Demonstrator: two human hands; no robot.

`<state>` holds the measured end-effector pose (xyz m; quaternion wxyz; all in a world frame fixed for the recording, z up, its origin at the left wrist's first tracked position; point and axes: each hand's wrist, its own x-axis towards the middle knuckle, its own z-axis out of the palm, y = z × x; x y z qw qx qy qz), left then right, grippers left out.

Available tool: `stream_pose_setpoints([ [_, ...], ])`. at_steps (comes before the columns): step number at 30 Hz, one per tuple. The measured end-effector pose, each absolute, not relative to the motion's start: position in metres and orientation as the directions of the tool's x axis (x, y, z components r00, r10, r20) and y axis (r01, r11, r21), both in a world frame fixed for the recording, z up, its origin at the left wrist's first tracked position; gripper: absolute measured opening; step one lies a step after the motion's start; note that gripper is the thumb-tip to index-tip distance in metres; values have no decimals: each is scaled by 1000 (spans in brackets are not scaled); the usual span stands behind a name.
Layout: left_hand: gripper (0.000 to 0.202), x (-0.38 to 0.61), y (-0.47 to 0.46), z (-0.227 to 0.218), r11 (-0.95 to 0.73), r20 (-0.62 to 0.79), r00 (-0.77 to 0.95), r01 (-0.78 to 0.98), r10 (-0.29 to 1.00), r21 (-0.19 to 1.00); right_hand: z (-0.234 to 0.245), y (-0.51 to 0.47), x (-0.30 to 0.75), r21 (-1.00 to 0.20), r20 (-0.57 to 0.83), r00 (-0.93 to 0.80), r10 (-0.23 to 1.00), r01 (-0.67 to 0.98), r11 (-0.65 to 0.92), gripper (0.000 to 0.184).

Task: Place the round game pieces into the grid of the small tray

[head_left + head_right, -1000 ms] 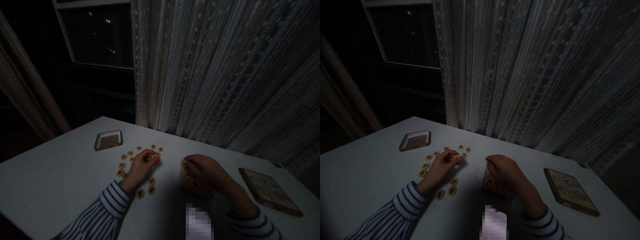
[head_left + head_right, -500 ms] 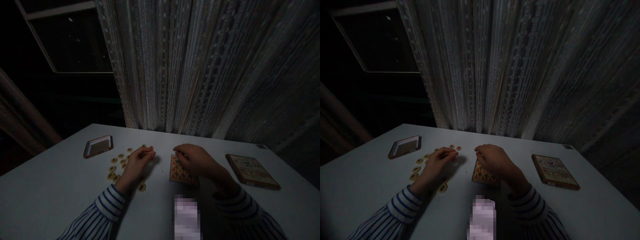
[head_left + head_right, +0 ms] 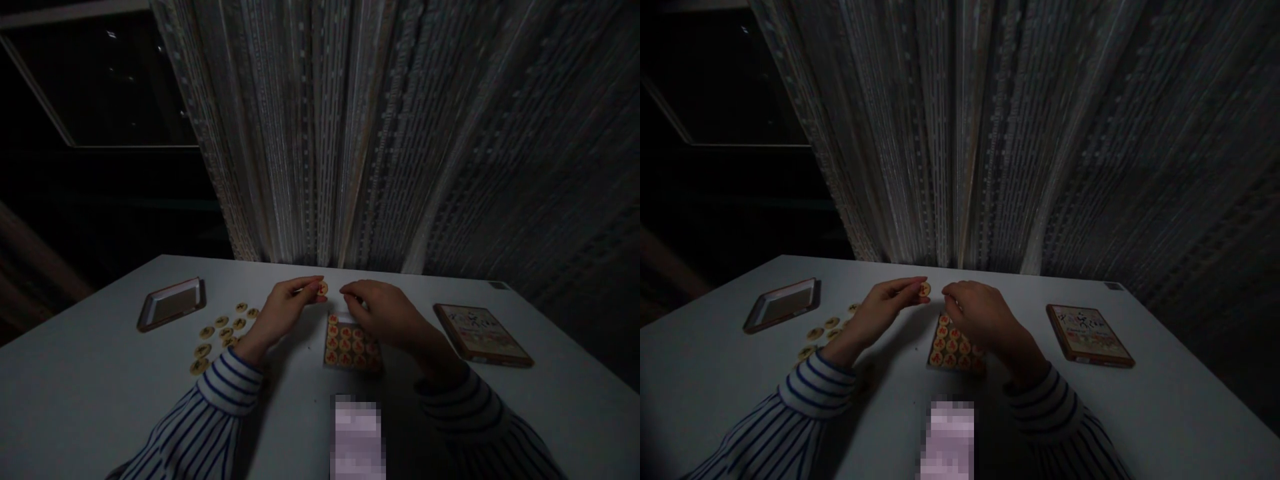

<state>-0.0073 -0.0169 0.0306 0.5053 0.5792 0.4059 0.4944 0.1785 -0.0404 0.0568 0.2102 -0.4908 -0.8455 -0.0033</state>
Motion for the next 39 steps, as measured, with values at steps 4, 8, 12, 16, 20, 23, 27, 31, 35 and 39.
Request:
stream_pose_setpoints([
  [4,36,-3,-14,32,-119,120,260,-22,958,993,55,-38,178,-222,376,-397,837,839,497,28],
  [8,33,1,-14,32,-83,91,305,-39,948,996,46,-34,177,-241,432,-425,795,795,556,28],
  [12,23,5,-14,30,-88,98,310,-44,946,995,39,-31,176,-243,462,-451,764,764,598,26],
  [16,19,5,-13,27,-122,128,256,-39,958,992,35,-29,176,-240,493,-450,745,752,613,27],
  [20,16,3,-11,22,-126,134,245,-47,960,991,33,-27,177,-217,479,-479,736,748,628,30],
  [23,15,3,-10,20,-122,123,255,-19,959,992,31,-26,178,-197,449,-498,742,754,626,31],
  [27,15,4,-9,19,-135,116,267,56,957,989,33,-27,177,-187,398,-504,766,773,606,32],
  [31,17,4,-7,15,-161,122,286,117,950,980,35,-28,176,-188,330,-499,801,797,574,30],
  [35,25,-2,0,5,-226,153,298,229,942,947,31,-24,179,-171,304,-479,824,823,541,31],
  [39,33,-9,4,-1,-310,153,369,416,917,855,22,-18,183,-164,289,-482,827,826,539,31],
])
